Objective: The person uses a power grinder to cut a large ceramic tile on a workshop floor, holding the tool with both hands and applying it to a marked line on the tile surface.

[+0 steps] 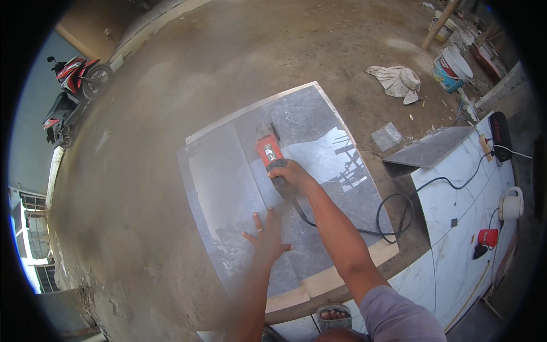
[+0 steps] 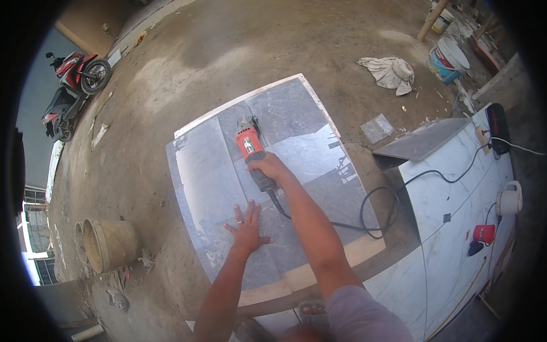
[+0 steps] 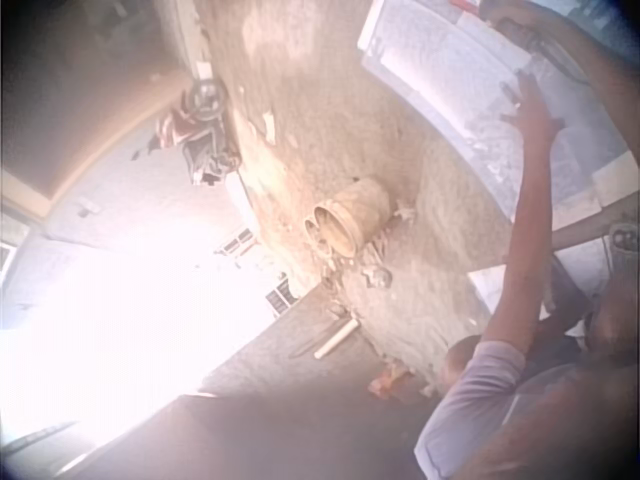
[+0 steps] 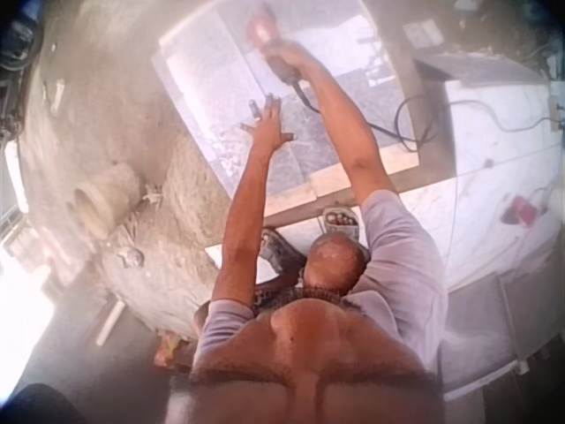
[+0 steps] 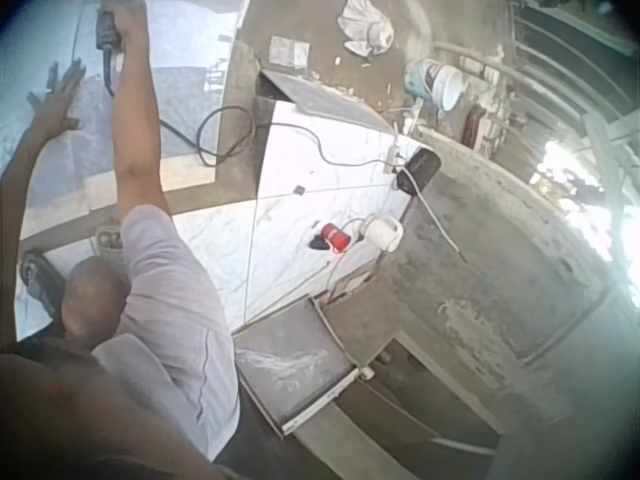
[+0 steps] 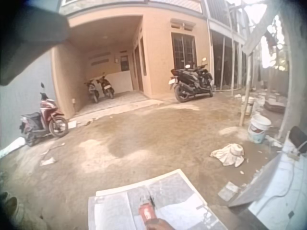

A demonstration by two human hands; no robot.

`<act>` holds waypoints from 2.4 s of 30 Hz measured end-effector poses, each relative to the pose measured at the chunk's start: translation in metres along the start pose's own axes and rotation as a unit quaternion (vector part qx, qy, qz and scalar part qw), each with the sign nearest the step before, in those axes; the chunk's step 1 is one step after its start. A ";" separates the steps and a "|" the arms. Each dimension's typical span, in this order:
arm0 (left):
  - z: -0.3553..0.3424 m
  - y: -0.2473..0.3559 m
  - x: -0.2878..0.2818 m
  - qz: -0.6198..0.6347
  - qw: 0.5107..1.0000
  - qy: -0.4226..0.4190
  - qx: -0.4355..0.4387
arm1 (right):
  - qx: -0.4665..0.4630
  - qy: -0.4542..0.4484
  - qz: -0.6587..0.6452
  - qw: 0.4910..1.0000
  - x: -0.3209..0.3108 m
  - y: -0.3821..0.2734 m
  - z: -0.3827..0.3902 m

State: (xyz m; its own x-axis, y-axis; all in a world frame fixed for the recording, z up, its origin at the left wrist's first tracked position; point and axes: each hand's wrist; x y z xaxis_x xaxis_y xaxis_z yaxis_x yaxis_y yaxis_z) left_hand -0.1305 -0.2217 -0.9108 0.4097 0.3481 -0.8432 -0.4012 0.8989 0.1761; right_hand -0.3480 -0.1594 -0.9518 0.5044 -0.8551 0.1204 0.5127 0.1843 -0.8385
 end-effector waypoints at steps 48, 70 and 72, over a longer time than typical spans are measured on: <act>0.001 0.004 -0.003 0.017 1.000 0.000 -0.012 | -0.011 0.008 -0.010 1.000 -0.003 0.009 0.011; 0.000 0.001 -0.002 -0.001 1.000 -0.011 -0.004 | -0.014 0.018 0.019 1.000 0.001 0.005 0.027; 0.000 0.002 -0.004 -0.006 1.000 -0.017 -0.008 | -0.008 0.019 0.016 1.000 0.001 0.002 0.026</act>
State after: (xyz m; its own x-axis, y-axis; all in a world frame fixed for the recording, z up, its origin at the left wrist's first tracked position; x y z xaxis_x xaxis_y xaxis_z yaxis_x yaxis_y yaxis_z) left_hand -0.1324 -0.2213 -0.9073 0.4416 0.3469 -0.8274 -0.4087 0.8988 0.1587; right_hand -0.3284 -0.1470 -0.9398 0.4937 -0.8666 0.0732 0.4859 0.2050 -0.8497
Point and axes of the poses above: each hand's wrist, its own z-axis away from the middle knuckle, its own x-axis out of the palm, y = z × x, and after that the axes turned 9 degrees about y, right-handed
